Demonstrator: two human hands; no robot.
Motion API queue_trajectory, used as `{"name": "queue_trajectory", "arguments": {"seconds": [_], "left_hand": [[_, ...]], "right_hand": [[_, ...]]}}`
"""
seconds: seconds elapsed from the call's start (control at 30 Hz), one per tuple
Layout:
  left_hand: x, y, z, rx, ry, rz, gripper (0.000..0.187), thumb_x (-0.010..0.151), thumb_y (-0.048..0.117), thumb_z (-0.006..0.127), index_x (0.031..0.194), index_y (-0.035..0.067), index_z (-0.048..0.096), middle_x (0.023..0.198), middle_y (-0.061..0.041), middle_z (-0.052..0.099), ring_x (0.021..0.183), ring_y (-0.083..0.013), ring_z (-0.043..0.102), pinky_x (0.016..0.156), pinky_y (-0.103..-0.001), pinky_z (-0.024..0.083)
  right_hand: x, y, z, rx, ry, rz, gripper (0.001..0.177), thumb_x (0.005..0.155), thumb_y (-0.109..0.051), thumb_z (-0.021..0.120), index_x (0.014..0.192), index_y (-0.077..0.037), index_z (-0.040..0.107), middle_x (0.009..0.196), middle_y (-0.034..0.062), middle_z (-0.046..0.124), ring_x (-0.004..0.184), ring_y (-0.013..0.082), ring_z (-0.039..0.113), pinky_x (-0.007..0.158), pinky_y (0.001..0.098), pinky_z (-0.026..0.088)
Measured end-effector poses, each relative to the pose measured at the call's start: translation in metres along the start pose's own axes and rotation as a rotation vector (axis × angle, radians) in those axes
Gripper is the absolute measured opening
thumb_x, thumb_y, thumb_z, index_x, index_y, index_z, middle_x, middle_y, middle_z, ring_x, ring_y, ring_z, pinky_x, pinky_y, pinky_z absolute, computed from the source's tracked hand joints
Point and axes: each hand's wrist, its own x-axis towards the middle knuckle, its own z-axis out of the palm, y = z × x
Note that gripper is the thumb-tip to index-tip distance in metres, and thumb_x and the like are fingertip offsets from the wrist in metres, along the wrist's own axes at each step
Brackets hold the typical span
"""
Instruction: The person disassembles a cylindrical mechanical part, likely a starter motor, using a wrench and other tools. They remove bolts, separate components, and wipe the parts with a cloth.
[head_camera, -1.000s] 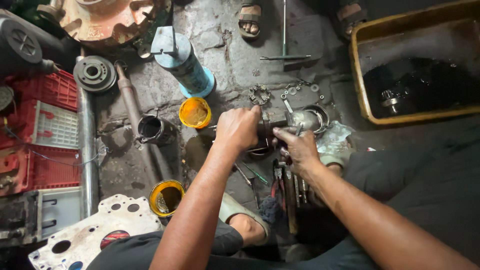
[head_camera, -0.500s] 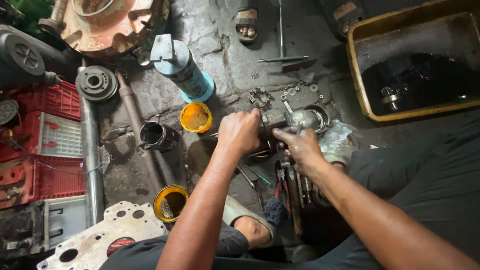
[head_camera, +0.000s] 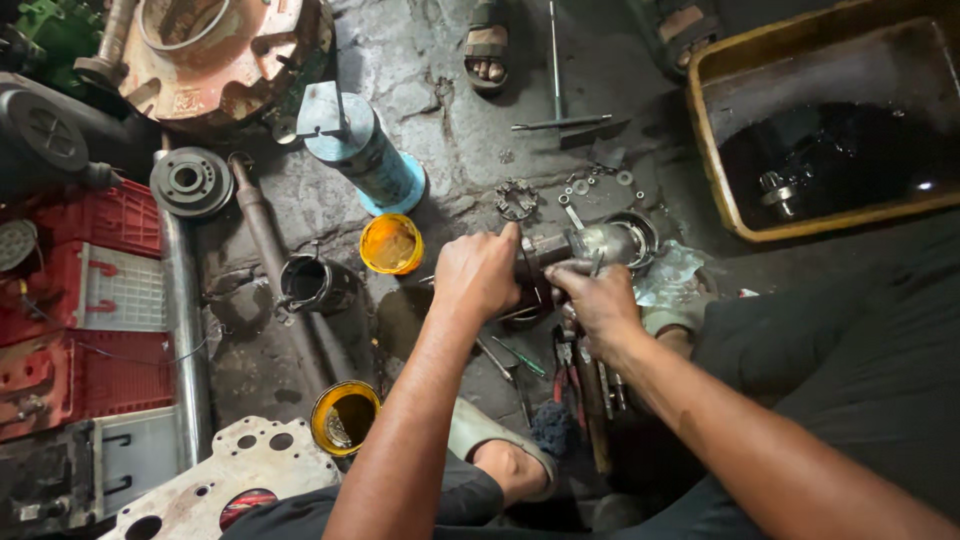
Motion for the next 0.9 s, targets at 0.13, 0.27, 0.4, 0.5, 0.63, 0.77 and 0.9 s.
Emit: {"name": "queue_trajectory", "arguments": {"seconds": [0.13, 0.27, 0.4, 0.5, 0.63, 0.77, 0.9], "left_hand": [[0.001, 0.001, 0.002, -0.015, 0.008, -0.002, 0.036, 0.064, 0.01, 0.075, 0.096, 0.005, 0.06, 0.079, -0.02, 0.072, 0.076, -0.0424, 0.07, 0.065, -0.052, 0.056], [-0.001, 0.0, 0.002, -0.015, 0.027, 0.006, 0.034, 0.064, 0.009, 0.074, 0.095, 0.004, 0.061, 0.08, -0.021, 0.072, 0.076, -0.0417, 0.071, 0.065, -0.052, 0.057], [-0.001, 0.0, 0.004, -0.021, 0.027, -0.005, 0.032, 0.066, 0.01, 0.073, 0.095, 0.004, 0.062, 0.079, -0.021, 0.072, 0.077, -0.0419, 0.071, 0.066, -0.052, 0.057], [0.0, 0.0, 0.004, -0.019, 0.026, -0.009, 0.032, 0.066, 0.009, 0.073, 0.095, 0.004, 0.062, 0.078, -0.021, 0.071, 0.077, -0.0419, 0.071, 0.066, -0.052, 0.056], [0.0, 0.001, 0.004, -0.038, 0.042, -0.005, 0.032, 0.065, 0.008, 0.073, 0.094, 0.003, 0.061, 0.078, -0.021, 0.071, 0.077, -0.0425, 0.07, 0.066, -0.053, 0.056], [-0.001, 0.002, 0.002, -0.052, 0.035, -0.011, 0.032, 0.063, 0.009, 0.074, 0.092, 0.003, 0.061, 0.077, -0.021, 0.071, 0.077, -0.0429, 0.07, 0.066, -0.053, 0.056], [0.0, 0.003, 0.003, -0.038, 0.039, -0.02, 0.03, 0.066, 0.009, 0.074, 0.093, 0.004, 0.062, 0.077, -0.021, 0.071, 0.077, -0.0429, 0.07, 0.066, -0.053, 0.056]], "right_hand": [[0.01, 0.014, -0.005, -0.195, 0.016, -0.424, 0.017, 0.087, -0.02, 0.081, 0.085, -0.006, 0.073, 0.073, -0.0016, 0.07, 0.058, 0.0071, 0.058, 0.052, 0.0273, 0.046], [0.01, 0.012, -0.003, -0.152, -0.041, -0.42, 0.015, 0.089, -0.021, 0.08, 0.086, -0.007, 0.078, 0.074, -0.0026, 0.071, 0.063, 0.0052, 0.057, 0.056, 0.0249, 0.047], [0.001, -0.004, -0.003, -0.043, 0.012, -0.047, 0.011, 0.082, -0.017, 0.081, 0.081, -0.008, 0.075, 0.067, -0.0018, 0.063, 0.051, 0.0092, 0.051, 0.044, 0.0284, 0.039], [0.001, -0.01, -0.001, 0.138, -0.029, 0.056, 0.011, 0.08, -0.012, 0.081, 0.078, -0.007, 0.071, 0.063, -0.0005, 0.061, 0.046, 0.0117, 0.048, 0.041, 0.03, 0.033], [0.001, -0.005, 0.002, 0.123, -0.037, -0.029, 0.013, 0.084, -0.011, 0.079, 0.078, -0.007, 0.069, 0.061, -0.0034, 0.058, 0.046, 0.0087, 0.047, 0.04, 0.0286, 0.034], [0.001, 0.003, 0.006, 0.127, -0.019, -0.106, 0.016, 0.088, -0.011, 0.078, 0.078, -0.007, 0.066, 0.058, -0.0036, 0.053, 0.043, 0.008, 0.043, 0.039, 0.0278, 0.031], [0.003, 0.006, 0.006, 0.1, -0.002, -0.108, 0.016, 0.088, -0.013, 0.079, 0.078, -0.007, 0.067, 0.059, -0.0033, 0.055, 0.044, 0.0076, 0.043, 0.039, 0.0275, 0.032]]}}
